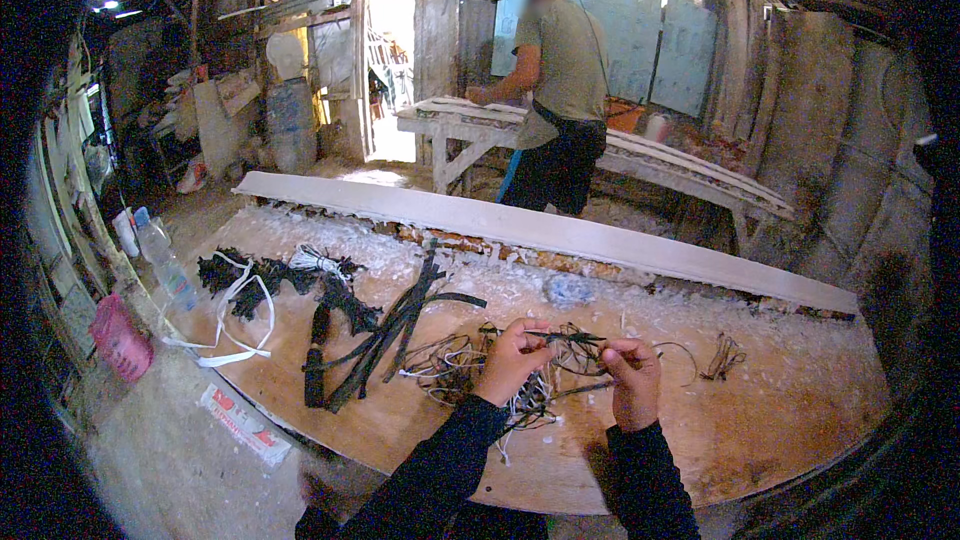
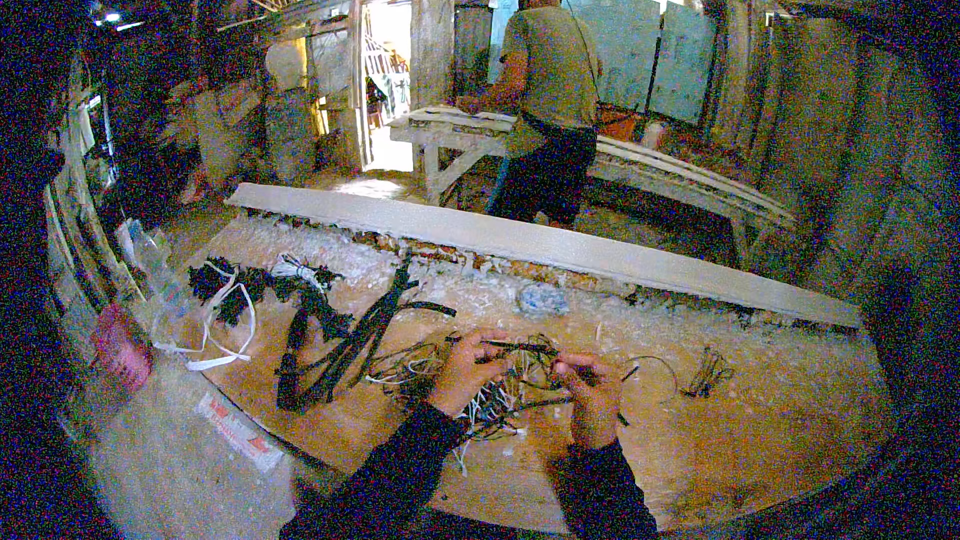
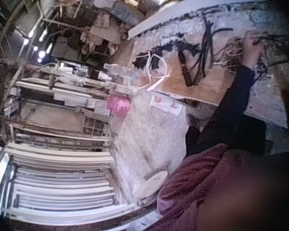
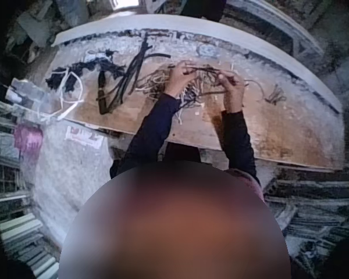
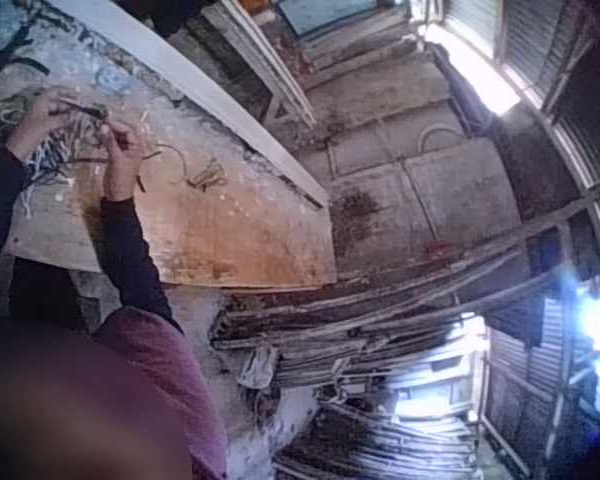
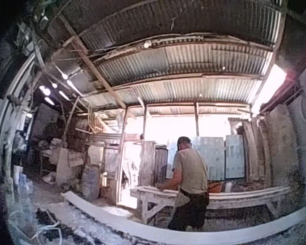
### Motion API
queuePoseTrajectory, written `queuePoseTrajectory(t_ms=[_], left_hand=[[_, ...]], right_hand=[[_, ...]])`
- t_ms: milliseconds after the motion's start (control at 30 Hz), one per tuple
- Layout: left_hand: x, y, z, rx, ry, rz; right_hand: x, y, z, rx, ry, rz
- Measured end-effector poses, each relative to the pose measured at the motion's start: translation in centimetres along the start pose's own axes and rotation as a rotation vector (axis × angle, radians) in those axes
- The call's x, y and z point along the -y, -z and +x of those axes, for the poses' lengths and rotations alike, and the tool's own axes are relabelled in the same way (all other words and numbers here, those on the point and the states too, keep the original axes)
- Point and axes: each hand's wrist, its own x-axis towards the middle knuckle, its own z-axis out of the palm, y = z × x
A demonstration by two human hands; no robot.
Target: The person ties black and white zip ties by hand at a wooden workbench, repeatedly looping and tightening them. A second person in the background works on a long white board at a separate bench.
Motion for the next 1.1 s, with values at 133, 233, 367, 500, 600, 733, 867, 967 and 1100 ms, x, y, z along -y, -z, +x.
queuePoseTrajectory(t_ms=[133, 233, 367, 500, 600, 733, 867, 967, 1100], left_hand=[[-0.9, -0.3, -0.3, 0.118, 0.030, -0.113], [-1.6, -0.6, -0.8, 0.282, 0.060, -0.156], [-1.9, -0.6, -1.2, 0.542, 0.095, -0.182], [-1.1, -0.1, -0.9, 0.532, 0.006, -0.148], [-0.4, 0.5, -0.4, 0.337, -0.083, 0.020], [0.1, 1.7, 0.7, -0.078, -0.173, 0.243], [-0.2, 2.9, 1.0, -0.325, -0.146, 0.069], [-0.5, 3.5, 0.7, -0.375, -0.015, -0.103], [-0.2, 3.5, 0.2, -0.373, -0.020, -0.189]], right_hand=[[-0.9, -0.3, 0.4, -0.098, 0.100, -0.212], [-1.5, -0.2, 0.6, -0.172, 0.225, -0.495], [-2.2, 0.7, 0.9, -0.208, 0.253, -0.619], [-3.0, 1.9, 1.8, -0.170, 0.250, -0.595], [-3.9, 2.0, 1.9, -0.202, 0.300, -0.846], [-3.9, 1.8, 1.6, -0.129, 0.315, -0.688], [-3.2, 0.8, 0.8, 0.046, 0.009, -0.336], [-2.4, -0.3, -0.2, 0.274, -0.186, -0.085], [-1.2, -1.4, -2.3, 0.627, -0.287, -0.075]])
